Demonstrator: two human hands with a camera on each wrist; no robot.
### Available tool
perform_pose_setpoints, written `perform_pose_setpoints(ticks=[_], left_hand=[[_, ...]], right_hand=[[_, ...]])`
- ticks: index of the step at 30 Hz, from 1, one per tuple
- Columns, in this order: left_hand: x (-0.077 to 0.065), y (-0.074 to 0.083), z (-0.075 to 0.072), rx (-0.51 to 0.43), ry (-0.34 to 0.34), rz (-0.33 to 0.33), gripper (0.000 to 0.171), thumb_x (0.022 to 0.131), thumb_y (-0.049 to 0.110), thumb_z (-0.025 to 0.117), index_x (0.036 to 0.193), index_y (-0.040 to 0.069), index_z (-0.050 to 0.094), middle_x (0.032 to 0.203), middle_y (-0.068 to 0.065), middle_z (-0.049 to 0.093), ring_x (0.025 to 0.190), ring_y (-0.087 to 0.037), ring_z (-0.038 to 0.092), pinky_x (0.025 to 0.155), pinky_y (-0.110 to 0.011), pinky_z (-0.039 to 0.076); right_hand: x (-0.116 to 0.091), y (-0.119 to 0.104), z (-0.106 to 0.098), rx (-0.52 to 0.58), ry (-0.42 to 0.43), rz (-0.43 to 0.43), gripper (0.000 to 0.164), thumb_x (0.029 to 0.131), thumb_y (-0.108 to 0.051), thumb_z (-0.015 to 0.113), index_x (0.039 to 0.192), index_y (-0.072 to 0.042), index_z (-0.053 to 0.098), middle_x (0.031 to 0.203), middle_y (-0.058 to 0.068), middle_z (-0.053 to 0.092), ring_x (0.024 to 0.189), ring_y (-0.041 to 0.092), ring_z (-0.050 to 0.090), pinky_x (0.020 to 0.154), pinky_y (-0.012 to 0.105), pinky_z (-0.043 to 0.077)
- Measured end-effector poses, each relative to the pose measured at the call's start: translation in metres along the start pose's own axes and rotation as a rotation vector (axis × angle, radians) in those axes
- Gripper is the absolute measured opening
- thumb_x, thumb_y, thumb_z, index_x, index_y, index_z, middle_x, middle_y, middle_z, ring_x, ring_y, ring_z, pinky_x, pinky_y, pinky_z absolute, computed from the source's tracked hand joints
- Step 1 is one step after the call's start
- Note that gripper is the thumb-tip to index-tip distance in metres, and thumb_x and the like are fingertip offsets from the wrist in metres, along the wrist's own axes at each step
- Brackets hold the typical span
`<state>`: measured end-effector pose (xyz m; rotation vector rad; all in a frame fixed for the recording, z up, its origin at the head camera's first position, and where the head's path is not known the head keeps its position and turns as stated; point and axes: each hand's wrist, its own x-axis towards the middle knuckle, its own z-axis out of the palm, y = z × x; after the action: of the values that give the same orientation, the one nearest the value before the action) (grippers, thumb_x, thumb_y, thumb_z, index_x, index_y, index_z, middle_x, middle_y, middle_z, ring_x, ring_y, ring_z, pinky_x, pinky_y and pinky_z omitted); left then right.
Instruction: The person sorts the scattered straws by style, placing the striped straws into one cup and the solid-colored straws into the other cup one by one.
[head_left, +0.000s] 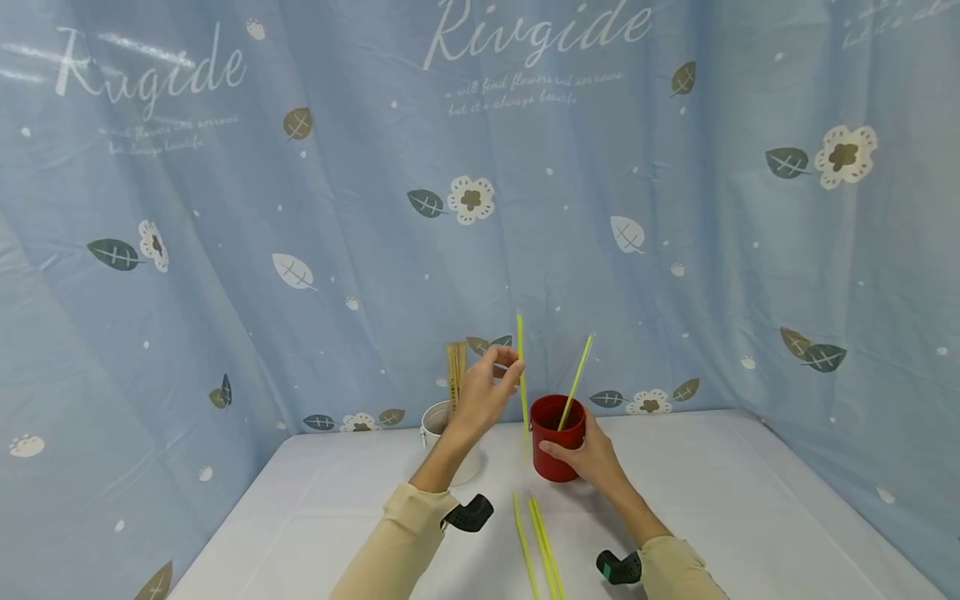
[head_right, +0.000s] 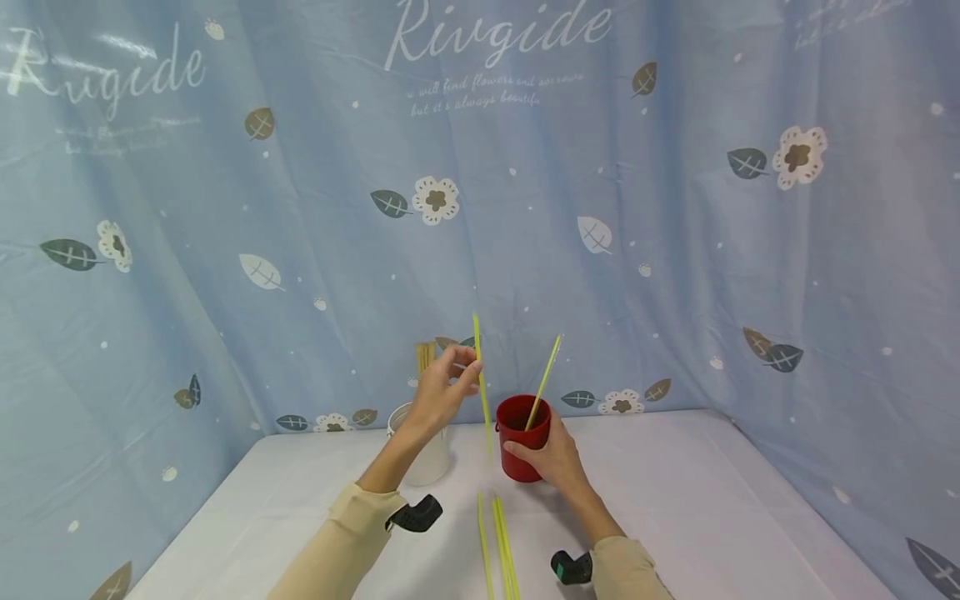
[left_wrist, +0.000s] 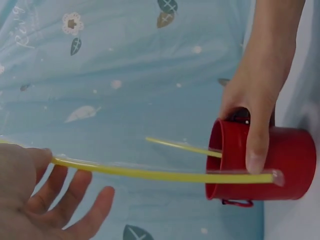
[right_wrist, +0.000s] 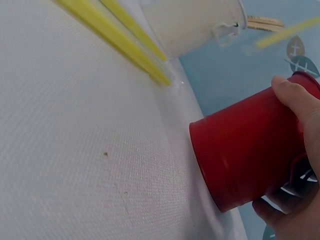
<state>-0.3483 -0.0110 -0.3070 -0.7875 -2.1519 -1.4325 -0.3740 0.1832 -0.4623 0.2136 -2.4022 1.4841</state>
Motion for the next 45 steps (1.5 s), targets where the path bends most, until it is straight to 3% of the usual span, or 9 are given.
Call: perform_pose_setpoints(ticks=[6, 16, 26, 34, 41, 45], left_hand=[[0.012, 0.004, 0.006, -0.119, 0.035, -0.006, 0.022, 0.1, 0.012, 0.056, 0.115, -0.004, 0.056, 0.107, -0.024, 0.063, 0.09, -0.039, 0.067, 0.072, -0.043, 0.061], [0.027, 0.013, 0.01, -0.132, 0.057, 0.032, 0.02, 0.102, 0.015, 0.052, 0.116, 0.001, 0.054, 0.108, -0.022, 0.062, 0.088, -0.031, 0.067, 0.07, -0.03, 0.062], [0.038, 0.016, 0.012, -0.183, 0.094, 0.022, 0.023, 0.102, 0.009, 0.051, 0.118, -0.008, 0.052, 0.11, -0.032, 0.058, 0.091, -0.044, 0.065, 0.071, -0.046, 0.061], [0.029, 0.041, 0.008, -0.167, 0.073, 0.0, 0.02, 0.1, 0.0, 0.05, 0.115, -0.013, 0.051, 0.109, -0.036, 0.058, 0.093, -0.048, 0.064, 0.074, -0.051, 0.06], [0.035, -0.003, 0.025, -0.119, 0.063, -0.037, 0.023, 0.101, 0.013, 0.054, 0.119, -0.002, 0.054, 0.11, -0.025, 0.063, 0.092, -0.039, 0.067, 0.07, -0.041, 0.062], [0.033, -0.009, 0.03, -0.078, 0.036, -0.064, 0.02, 0.101, 0.014, 0.054, 0.117, 0.002, 0.056, 0.108, -0.02, 0.064, 0.091, -0.032, 0.067, 0.069, -0.038, 0.062]], right_hand=[[0.0, -0.001, 0.0, -0.005, 0.003, 0.007, 0.094, 0.077, -0.039, 0.084, 0.149, -0.011, 0.03, 0.141, 0.013, 0.052, 0.127, 0.033, 0.053, 0.097, 0.051, 0.053], [0.001, 0.0, 0.0, -0.006, 0.004, -0.001, 0.094, 0.076, -0.038, 0.084, 0.148, -0.011, 0.031, 0.142, 0.013, 0.052, 0.129, 0.034, 0.051, 0.097, 0.052, 0.053], [0.001, 0.0, 0.001, -0.005, -0.002, 0.011, 0.093, 0.077, -0.037, 0.084, 0.148, -0.013, 0.03, 0.143, 0.012, 0.05, 0.131, 0.034, 0.05, 0.096, 0.052, 0.053], [0.001, 0.001, 0.0, 0.004, -0.001, 0.008, 0.092, 0.077, -0.036, 0.084, 0.148, -0.013, 0.031, 0.143, 0.012, 0.051, 0.131, 0.034, 0.05, 0.097, 0.053, 0.052], [0.001, 0.001, -0.001, 0.024, -0.012, 0.005, 0.09, 0.077, -0.035, 0.084, 0.147, -0.014, 0.032, 0.143, 0.011, 0.051, 0.131, 0.033, 0.05, 0.098, 0.052, 0.052], [0.002, 0.001, -0.002, 0.027, -0.01, 0.003, 0.09, 0.077, -0.035, 0.084, 0.147, -0.014, 0.033, 0.143, 0.011, 0.051, 0.13, 0.032, 0.051, 0.098, 0.052, 0.052]])
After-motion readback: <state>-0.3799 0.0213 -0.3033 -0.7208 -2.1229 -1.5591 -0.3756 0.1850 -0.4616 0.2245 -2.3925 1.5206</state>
